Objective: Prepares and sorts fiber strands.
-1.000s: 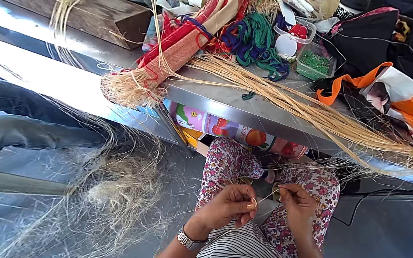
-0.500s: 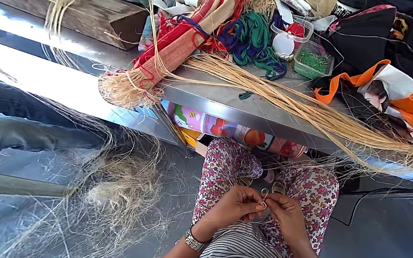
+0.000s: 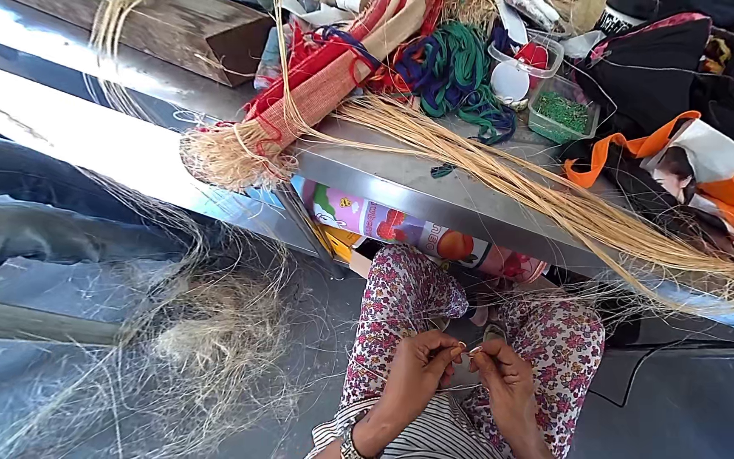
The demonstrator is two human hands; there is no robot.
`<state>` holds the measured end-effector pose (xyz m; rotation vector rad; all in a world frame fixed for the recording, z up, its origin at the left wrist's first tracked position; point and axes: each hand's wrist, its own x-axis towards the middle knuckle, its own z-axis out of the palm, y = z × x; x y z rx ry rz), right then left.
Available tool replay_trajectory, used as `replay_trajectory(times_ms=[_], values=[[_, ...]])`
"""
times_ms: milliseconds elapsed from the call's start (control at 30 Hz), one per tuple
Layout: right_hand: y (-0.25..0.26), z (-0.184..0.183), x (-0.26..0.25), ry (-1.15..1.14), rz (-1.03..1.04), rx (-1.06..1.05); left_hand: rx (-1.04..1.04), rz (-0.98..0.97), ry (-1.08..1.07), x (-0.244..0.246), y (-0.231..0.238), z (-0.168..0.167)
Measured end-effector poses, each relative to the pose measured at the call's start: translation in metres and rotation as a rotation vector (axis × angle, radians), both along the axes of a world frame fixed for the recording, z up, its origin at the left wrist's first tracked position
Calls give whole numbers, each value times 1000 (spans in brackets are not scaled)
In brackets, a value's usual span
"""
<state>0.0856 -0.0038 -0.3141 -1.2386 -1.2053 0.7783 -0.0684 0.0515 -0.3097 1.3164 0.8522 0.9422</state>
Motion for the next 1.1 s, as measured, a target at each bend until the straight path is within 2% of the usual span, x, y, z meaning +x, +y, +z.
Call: replay_trajectory(times_ms=[133, 267, 467, 633, 733, 867, 1100], values=[[0, 6, 3, -26, 26, -84, 407, 51, 175, 2, 1, -11], [0, 12, 6, 7, 60, -205, 572, 57, 240, 3, 3, -11], [3, 19, 10, -12, 126, -393, 493, 33, 198, 5, 2, -12], [6, 23, 13, -64, 154, -491, 425, -70, 160, 1, 7, -16], [8, 24, 13, -94, 137, -516, 304, -130, 112, -2, 10, -15], [3, 23, 11, -92, 70, -419, 168, -131, 78, -2, 11, -14], [0, 12, 4, -202, -87, -149, 146, -97, 88, 2, 6, -12]])
